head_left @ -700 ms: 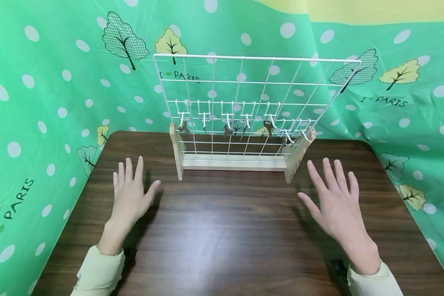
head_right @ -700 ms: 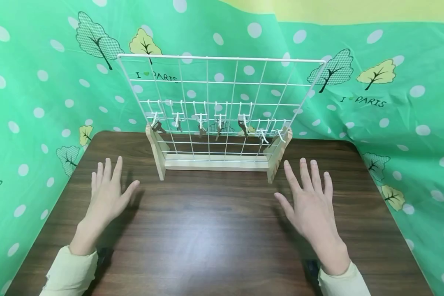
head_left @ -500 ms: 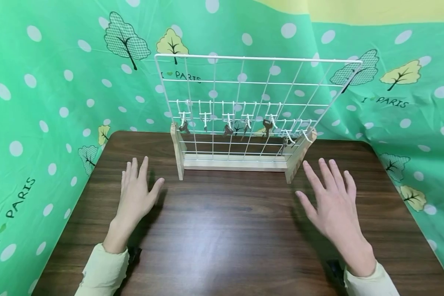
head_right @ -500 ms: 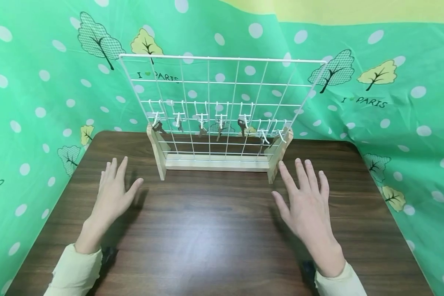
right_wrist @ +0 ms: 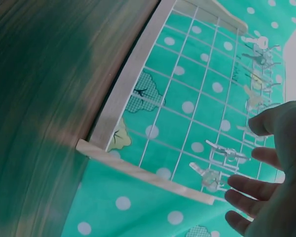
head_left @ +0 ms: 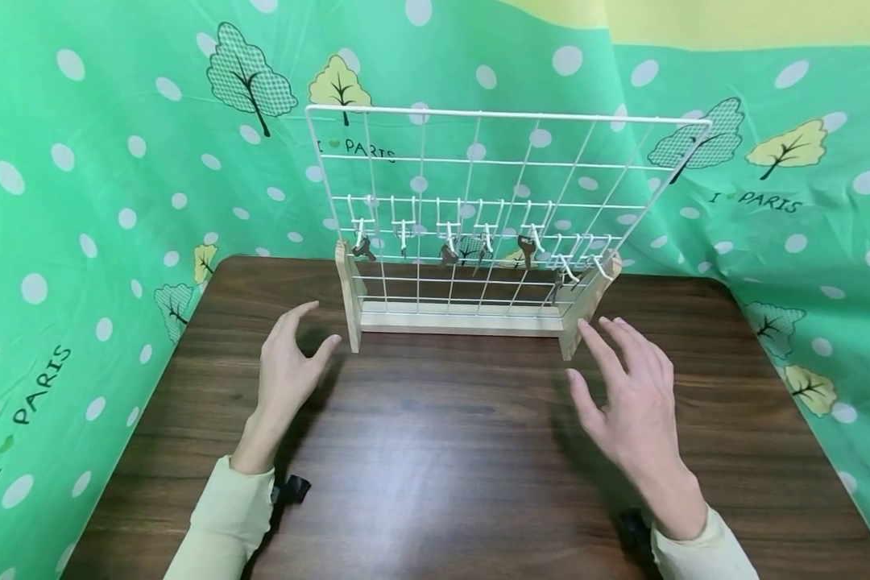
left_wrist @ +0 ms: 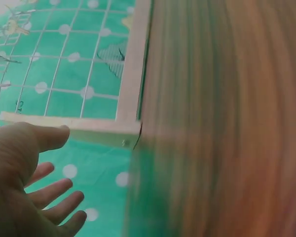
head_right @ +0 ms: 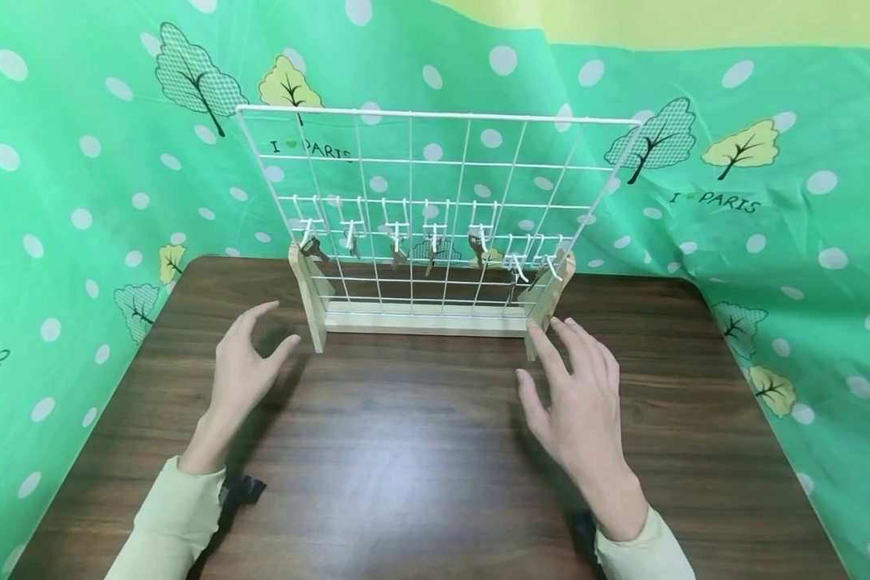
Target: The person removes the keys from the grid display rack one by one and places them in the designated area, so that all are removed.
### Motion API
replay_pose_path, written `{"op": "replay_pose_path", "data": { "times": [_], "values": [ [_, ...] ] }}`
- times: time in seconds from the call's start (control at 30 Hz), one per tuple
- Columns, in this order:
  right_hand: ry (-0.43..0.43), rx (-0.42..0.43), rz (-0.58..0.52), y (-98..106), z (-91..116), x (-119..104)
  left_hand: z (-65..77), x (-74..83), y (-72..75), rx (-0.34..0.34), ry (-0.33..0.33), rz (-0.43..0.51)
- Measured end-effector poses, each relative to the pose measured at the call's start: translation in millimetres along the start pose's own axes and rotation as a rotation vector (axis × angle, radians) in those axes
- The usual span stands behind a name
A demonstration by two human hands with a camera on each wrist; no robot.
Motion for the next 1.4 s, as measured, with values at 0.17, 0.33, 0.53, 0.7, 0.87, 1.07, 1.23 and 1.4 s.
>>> {"op": "replay_pose_path", "data": {
  "times": [0.17, 0.33, 0.53, 0.7, 0.87, 1.07, 1.23, 1.4],
  "values": [
    [0.007, 0.055, -0.049, -0.9, -2.3, -4.4, -0.4, -11.1, -9.7, 0.000, 0.087, 0.163],
    [0.024, 0.066, -0.074, -6.3, -6.0, -11.9, 0.7, -22.2, -23.1, -0.040, 0.165, 0.346],
    [0.048, 0.087, -0.106, -12.6, -15.8, -24.2, 3.3, -25.2, -33.9, -0.024, 0.149, 0.502],
    [0.068, 0.089, -0.123, -17.9, -22.2, -33.3, 3.2, -26.9, -47.8, -0.020, 0.182, 0.605],
    [0.084, 0.101, -0.136, -20.1, -24.6, -39.4, 2.7, -30.1, -57.1, -0.015, 0.223, 0.638],
    [0.100, 0.120, -0.160, -20.5, -28.4, -43.6, 1.7, -31.9, -59.6, 0.025, 0.244, 0.673],
    [0.112, 0.109, -0.179, -25.2, -33.6, -49.0, 1.6, -32.1, -62.0, 0.076, 0.271, 0.699],
    [0.119, 0.099, -0.212, -32.6, -39.7, -53.8, 1.6, -31.7, -61.3, 0.121, 0.285, 0.723]
  ]
}}
Point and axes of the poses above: each hand's wrist, its own z-axis away from the middle knuckle, its own y-axis out of the back of the hand, x = y × z, the point moved 10 cm from there along -z, towards the middle knuckle, and after that the axes turned 7 degrees about y, right-handed, at the moved point
